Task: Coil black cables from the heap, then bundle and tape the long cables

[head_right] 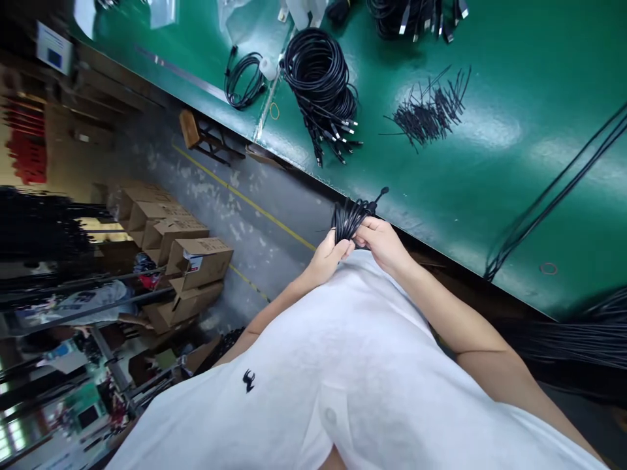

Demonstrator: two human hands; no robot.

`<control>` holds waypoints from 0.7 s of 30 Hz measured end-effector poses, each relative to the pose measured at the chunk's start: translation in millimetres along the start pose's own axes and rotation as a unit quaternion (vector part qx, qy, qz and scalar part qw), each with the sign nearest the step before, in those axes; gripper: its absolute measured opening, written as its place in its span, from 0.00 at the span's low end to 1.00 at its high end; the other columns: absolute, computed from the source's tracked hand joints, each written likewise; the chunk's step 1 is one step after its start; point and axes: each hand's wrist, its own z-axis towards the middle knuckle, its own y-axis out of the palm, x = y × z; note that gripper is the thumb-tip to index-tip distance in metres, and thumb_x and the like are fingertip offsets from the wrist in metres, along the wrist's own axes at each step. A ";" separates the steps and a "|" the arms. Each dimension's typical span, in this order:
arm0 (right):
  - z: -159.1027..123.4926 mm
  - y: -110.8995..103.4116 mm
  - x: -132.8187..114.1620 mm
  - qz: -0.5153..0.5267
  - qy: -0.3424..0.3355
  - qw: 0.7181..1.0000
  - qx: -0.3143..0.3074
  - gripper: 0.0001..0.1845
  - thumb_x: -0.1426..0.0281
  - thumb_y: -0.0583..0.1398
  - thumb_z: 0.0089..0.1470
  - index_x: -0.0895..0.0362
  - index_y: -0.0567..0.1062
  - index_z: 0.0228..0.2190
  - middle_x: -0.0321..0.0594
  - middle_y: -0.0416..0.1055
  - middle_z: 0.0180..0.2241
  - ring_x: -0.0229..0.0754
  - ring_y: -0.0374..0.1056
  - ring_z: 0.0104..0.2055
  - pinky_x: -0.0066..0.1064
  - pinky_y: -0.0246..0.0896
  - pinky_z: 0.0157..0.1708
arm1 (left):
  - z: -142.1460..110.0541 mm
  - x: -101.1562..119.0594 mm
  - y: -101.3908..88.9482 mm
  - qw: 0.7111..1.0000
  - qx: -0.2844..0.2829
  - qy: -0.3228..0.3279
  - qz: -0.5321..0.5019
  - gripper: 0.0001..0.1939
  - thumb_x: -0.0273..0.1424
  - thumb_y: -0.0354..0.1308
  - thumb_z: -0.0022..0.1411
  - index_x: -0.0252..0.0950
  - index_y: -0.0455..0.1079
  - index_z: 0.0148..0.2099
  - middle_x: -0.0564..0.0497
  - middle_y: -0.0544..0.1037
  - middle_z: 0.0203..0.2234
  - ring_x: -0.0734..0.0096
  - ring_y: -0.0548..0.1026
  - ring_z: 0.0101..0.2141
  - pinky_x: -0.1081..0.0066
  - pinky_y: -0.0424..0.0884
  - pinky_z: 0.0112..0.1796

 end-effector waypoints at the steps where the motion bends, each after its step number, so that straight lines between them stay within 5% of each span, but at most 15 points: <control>1: 1.1 4.5 1.8 -0.006 0.000 1.000 0.002 0.19 0.61 0.68 0.42 0.59 0.67 0.19 0.29 0.57 0.17 0.29 0.52 0.22 0.25 0.48 0.24 | -2.8 -4.4 -0.3 0.999 0.033 -0.003 0.036 0.14 0.42 0.49 0.68 0.36 0.60 0.44 0.54 0.70 0.29 0.75 0.67 0.30 0.70 0.65 0.38; 8: 10.8 20.3 17.0 -0.021 0.027 0.999 -0.026 0.19 0.58 0.69 0.41 0.59 0.69 0.22 0.29 0.58 0.17 0.29 0.51 0.21 0.26 0.47 0.24 | -14.1 -16.2 -14.2 0.991 0.097 0.006 0.091 0.17 0.38 0.52 0.67 0.36 0.59 0.55 0.49 0.75 0.37 0.70 0.74 0.38 0.67 0.67 0.44; 12: 6.2 13.1 23.7 -0.233 -0.067 0.969 -0.055 0.14 0.59 0.62 0.51 0.59 0.74 0.27 0.36 0.67 0.23 0.33 0.59 0.24 0.29 0.54 0.27 | -19.6 -18.4 -21.4 0.988 0.101 -0.007 0.113 0.11 0.39 0.47 0.70 0.36 0.62 0.42 0.52 0.72 0.30 0.73 0.70 0.31 0.69 0.67 0.39; 15: 0.8 6.9 23.1 -0.468 -0.234 0.851 -0.044 0.14 0.63 0.56 0.60 0.59 0.77 0.33 0.42 0.73 0.32 0.38 0.66 0.32 0.31 0.58 0.33 | -19.7 -21.3 -23.0 0.990 0.100 -0.022 0.097 0.12 0.40 0.44 0.71 0.37 0.60 0.40 0.54 0.71 0.28 0.75 0.69 0.29 0.71 0.66 0.37; 18: 2.0 1.6 14.7 -0.626 -0.378 0.678 -0.076 0.16 0.68 0.51 0.66 0.59 0.77 0.35 0.47 0.75 0.38 0.42 0.68 0.40 0.35 0.61 0.39 | -15.9 -22.5 -23.9 0.987 0.078 -0.036 0.134 0.12 0.38 0.44 0.71 0.36 0.62 0.42 0.53 0.73 0.30 0.73 0.71 0.31 0.71 0.67 0.38; 21: 11.0 -4.1 2.1 -0.672 -0.509 0.501 -0.196 0.17 0.74 0.48 0.67 0.59 0.76 0.40 0.48 0.71 0.53 0.47 0.62 0.58 0.44 0.57 0.56 | -11.7 -21.9 -28.4 0.986 0.015 -0.038 0.164 0.12 0.35 0.45 0.70 0.34 0.65 0.45 0.49 0.75 0.33 0.69 0.73 0.36 0.68 0.67 0.43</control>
